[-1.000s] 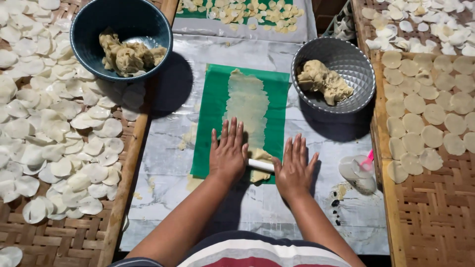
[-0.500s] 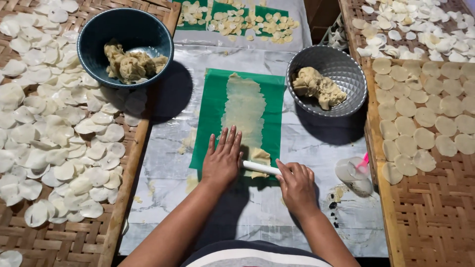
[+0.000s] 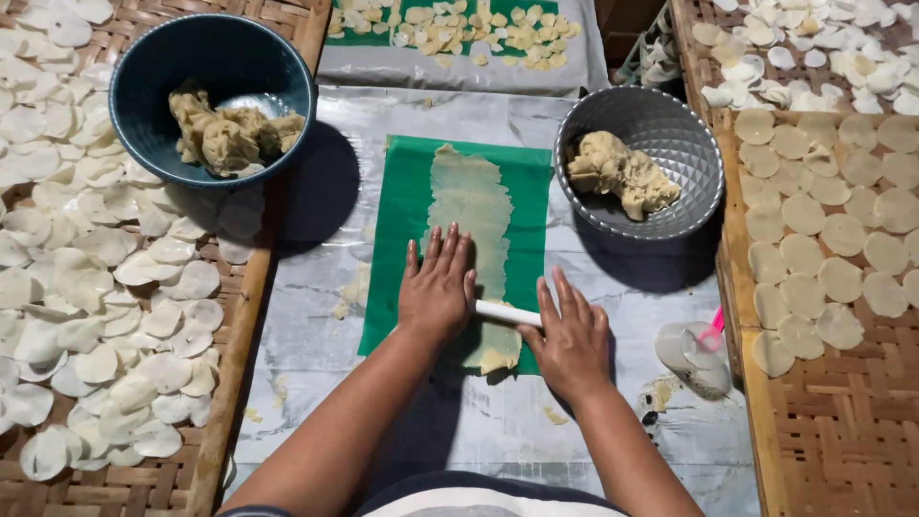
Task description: Rolling out small portions of dough into thin sheets using a rolling pin on a flat surface
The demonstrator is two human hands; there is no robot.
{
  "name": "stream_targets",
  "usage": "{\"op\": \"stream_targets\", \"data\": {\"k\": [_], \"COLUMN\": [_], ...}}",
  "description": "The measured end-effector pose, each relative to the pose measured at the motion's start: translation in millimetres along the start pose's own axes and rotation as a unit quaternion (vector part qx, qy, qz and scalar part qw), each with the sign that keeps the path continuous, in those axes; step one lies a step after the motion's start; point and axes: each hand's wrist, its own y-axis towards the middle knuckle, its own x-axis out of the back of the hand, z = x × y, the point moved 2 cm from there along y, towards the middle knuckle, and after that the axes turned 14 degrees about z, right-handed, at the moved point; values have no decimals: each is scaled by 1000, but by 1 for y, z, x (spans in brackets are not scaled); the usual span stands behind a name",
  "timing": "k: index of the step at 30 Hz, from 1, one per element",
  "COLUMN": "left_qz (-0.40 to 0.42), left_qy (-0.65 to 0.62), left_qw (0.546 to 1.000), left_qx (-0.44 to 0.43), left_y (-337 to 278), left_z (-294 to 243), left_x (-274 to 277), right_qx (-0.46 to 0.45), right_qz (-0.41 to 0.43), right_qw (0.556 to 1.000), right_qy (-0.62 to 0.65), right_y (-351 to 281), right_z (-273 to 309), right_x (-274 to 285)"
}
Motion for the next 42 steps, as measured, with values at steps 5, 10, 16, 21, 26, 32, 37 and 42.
{"op": "stream_targets", "data": {"k": [5,10,16,21,26,32,37,42], "left_qz": [-1,7,21,-18,-52,-46,-100,-170], "left_qy": [3,7,-5,11,-31,-5,35,-124], "left_qw": [1000,1000,999,1000,998,998,994,976], "left_qx": [4,9,43,6,29,46,25,-55], "left_y": [-20,-26,-14,-67,-25,-33,-91,-133], "left_z": [-6,-3,-6,-2,11,13,10,11], "left_x": [2,-12,-5,-30,2,-19,-61,-45], "right_qx": [2,-6,-63,-36,-100,-126,-71,15], "right_qz": [-29,4,50,64,97,44,-3,-18], "right_qw": [999,999,997,997,987,991,997,998], "right_qy": [-20,-32,-15,-16,75,-10,-15,60], "right_y": [-8,-19,8,-46,14,5,-58,-92], "right_z": [-3,-3,-7,8,-36,-19,1,14], "right_x": [-20,-39,-32,-36,-36,-41,-47,-27]}}
